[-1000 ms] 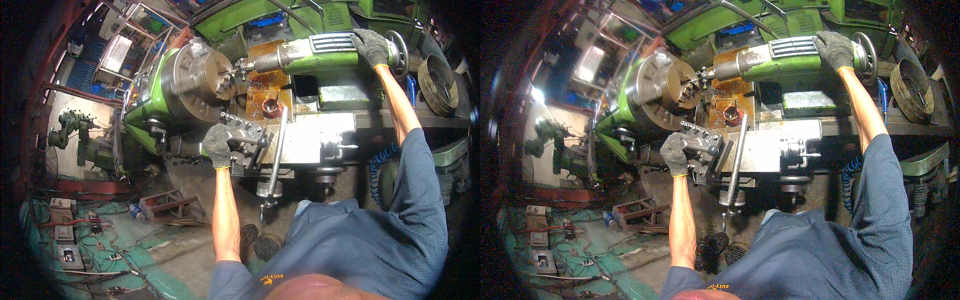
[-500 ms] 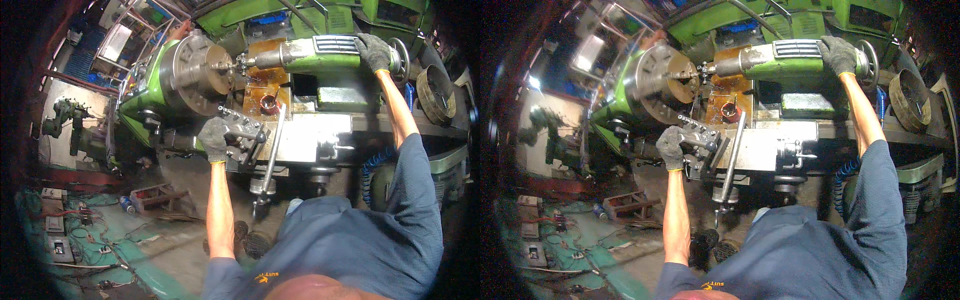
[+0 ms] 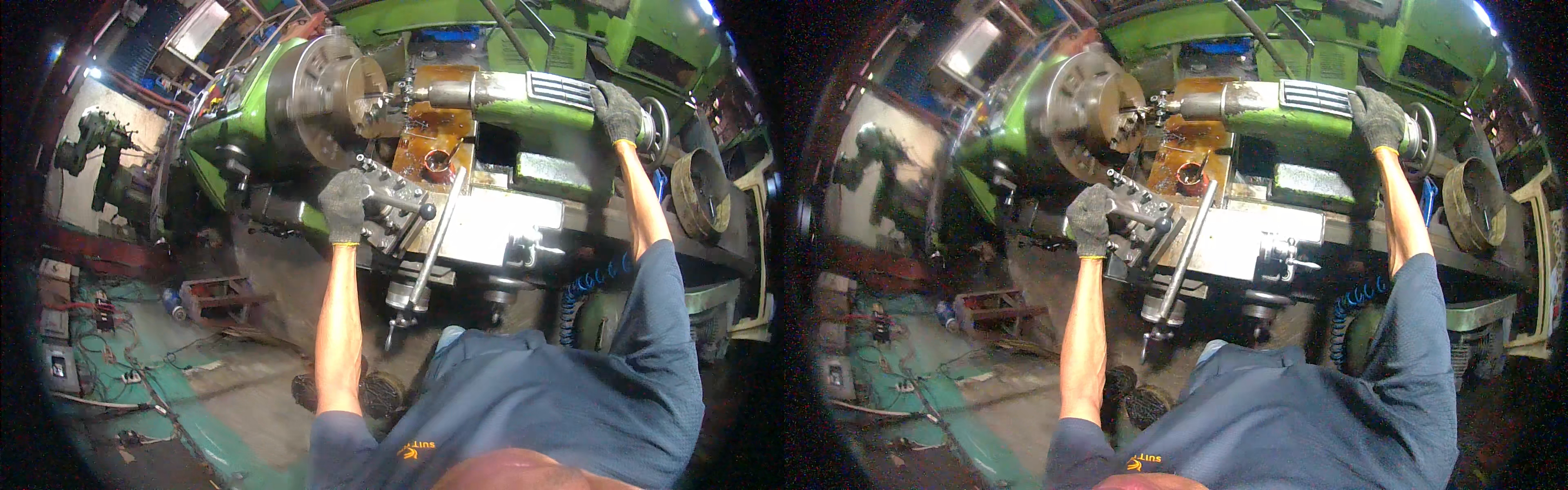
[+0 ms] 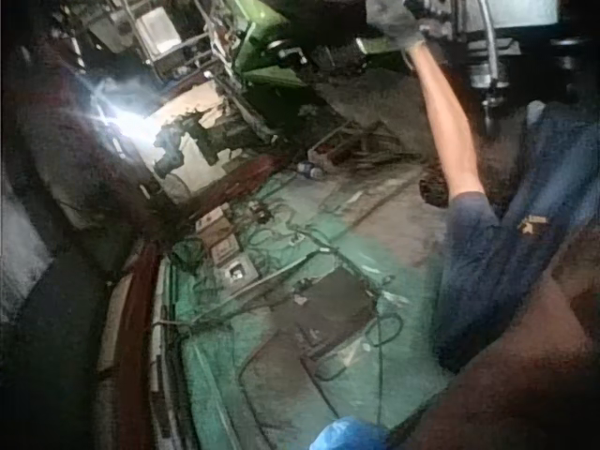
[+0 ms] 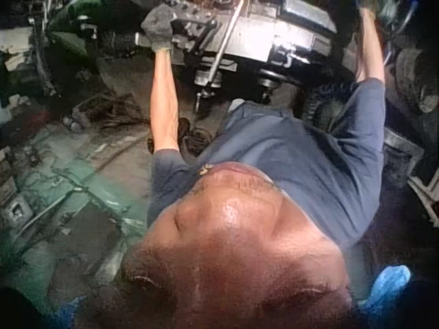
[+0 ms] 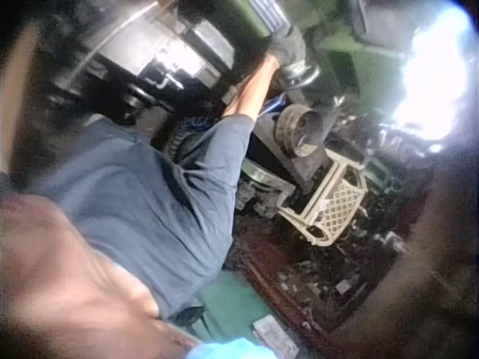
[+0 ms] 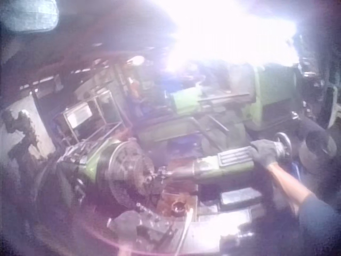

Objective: The person operates a green metal lathe in a workshop, using gloved hands to manipulate the tool post and cross-slide levers. The operator adjusts the cutting tool position against a rotating metal workpiece, with metal shavings and coolant visible on the machine bed.

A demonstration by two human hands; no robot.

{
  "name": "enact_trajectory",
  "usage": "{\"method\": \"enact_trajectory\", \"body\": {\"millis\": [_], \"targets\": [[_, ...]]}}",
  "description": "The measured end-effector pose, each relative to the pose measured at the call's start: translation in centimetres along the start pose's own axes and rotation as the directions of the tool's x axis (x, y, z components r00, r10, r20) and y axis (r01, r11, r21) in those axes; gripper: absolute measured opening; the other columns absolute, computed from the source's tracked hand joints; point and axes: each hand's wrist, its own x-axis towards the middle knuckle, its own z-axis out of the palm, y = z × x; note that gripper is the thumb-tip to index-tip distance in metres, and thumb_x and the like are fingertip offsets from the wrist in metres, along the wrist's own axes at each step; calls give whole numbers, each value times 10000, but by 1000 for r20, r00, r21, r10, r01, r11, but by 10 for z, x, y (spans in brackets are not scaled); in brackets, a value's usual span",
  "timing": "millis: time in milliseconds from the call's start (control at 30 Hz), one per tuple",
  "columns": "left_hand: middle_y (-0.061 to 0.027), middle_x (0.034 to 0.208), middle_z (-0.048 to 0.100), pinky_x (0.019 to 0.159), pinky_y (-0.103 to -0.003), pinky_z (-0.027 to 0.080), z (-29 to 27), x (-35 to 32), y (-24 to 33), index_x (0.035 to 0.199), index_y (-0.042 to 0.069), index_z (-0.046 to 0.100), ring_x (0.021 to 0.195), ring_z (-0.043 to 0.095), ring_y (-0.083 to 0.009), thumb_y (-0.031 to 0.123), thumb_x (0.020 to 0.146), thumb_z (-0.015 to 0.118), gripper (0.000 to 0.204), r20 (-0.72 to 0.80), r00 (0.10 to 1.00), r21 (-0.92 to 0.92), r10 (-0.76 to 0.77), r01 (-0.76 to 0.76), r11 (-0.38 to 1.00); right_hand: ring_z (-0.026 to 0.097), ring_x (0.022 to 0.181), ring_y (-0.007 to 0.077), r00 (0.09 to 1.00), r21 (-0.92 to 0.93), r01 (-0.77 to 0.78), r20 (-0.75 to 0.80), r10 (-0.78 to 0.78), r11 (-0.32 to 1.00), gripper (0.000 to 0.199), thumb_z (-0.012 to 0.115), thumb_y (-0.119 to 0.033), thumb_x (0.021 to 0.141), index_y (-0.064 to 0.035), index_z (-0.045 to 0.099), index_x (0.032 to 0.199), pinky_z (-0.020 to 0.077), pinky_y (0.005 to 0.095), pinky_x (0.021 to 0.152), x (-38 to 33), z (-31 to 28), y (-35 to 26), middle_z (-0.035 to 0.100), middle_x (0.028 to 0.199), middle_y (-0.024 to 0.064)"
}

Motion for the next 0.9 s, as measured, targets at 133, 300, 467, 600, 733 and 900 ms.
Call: {"method": "enact_trajectory", "body": {"millis": [133,300,467,600,733,900], "targets": [[-90,810,715,650,-347,522,-7,8,-28,877,-5,723,731,673,-173,133,925,647,165,75,908,280,413,-416,865,688,1086,311,1000,16,9,-17,-9,1000,427,587,-493,973,-149,736,1176,525,431,948,2,0,1,743,1157,99],[-134,739,697,625,-373,506,5,1,-12,859,-7,727,666,666,-191,256,990,653,302,-65,998,23,15,-13,1000,683,1101,324,999,22,19,26,-20,1000,424,565,-476,994,-137,732,1186,519,447,959,0,-6,0,739,1163,115],[-150,716,692,624,-402,502,4,5,-14,828,-1,723,650,672,-245,273,992,646,328,-94,995,125,37,-25,992,674,1108,341,999,38,25,36,-27,999,441,543,-471,1011,-118,722,1205,513,456,973,1,-9,-4,728,1181,133],[-150,773,722,658,-390,516,1,5,-9,868,-10,728,701,693,-233,244,992,637,297,-68,998,165,12,-1,986,650,1153,351,995,14,29,93,-30,999,468,519,-462,1027,-87,695,1245,496,454,1006,1,-9,-4,707,1226,157],[-148,749,700,647,-376,504,8,7,-16,856,-9,722,669,636,-195,252,995,639,307,-63,998,70,19,-15,997,602,1251,348,987,51,31,155,-38,998,507,530,-476,1021,-73,664,1300,447,441,1083,-1,-17,6,664,1328,167],[-130,865,763,707,-377,543,-3,5,-26,890,-8,740,776,727,-228,219,997,612,282,-12,1000,150,11,-10,989,609,1269,329,965,-16,10,262,-5,1000,541,656,-485,931,-114,663,1326,465,437,1085,3,-57,2,671,1343,143]]}}
